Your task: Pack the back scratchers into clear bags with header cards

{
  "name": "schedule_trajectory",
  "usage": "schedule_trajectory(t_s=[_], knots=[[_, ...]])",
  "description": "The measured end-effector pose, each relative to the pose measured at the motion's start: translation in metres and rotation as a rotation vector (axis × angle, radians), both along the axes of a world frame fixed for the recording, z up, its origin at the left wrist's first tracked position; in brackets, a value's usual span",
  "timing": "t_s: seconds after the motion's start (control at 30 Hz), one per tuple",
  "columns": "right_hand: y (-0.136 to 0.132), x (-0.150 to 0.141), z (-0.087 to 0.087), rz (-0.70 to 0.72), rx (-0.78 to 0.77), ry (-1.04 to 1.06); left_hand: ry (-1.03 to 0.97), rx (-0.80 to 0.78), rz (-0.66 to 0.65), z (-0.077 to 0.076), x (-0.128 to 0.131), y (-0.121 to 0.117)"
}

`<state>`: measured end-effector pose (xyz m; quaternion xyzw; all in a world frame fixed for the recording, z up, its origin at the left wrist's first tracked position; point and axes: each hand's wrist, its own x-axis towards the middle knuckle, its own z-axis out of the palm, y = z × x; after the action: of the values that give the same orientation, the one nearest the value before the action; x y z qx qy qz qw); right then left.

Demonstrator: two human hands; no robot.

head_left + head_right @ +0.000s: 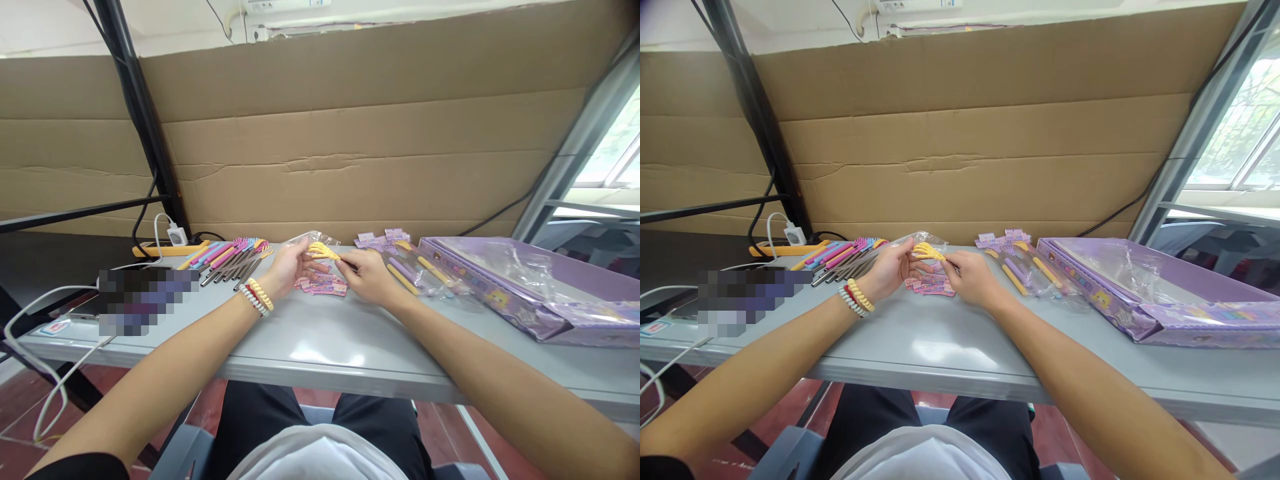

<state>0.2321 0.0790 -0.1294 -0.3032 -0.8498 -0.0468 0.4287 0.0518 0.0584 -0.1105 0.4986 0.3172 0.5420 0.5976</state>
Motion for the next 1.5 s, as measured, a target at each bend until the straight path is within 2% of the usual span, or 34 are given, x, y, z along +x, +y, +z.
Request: schedule_trajectory(t_s=[0.2,0.37,0.77,1.07,1.5], knots=[[-0.0028,-0.0011,0.0022,0.015,-0.007,0.016,0.022,0.066,0.036,0.0008,-0.0010,0.0010],[-0.0035,-0.0005,0.0027,0.035,0.001,0.008,0.033,0.055,0.066,0.0017,-0.0021,0.0008],[-0.0043,0.0005,0.0036,0.011,-0.045,-0.007,0.146,0.065,-0.074,-0.0034,-0.0025,0.0031],[-0.0070,-0.0007,0.0067,0.057,-0.058,-0.015,0.082,0.102,0.102,0.0001,-0.0024,0.0028],[-0.0034,0.0010,0.0019,0.067,-0.040,-0.043,0.066,0.065,0.040,-0.0026,-0.0011,0.0012]])
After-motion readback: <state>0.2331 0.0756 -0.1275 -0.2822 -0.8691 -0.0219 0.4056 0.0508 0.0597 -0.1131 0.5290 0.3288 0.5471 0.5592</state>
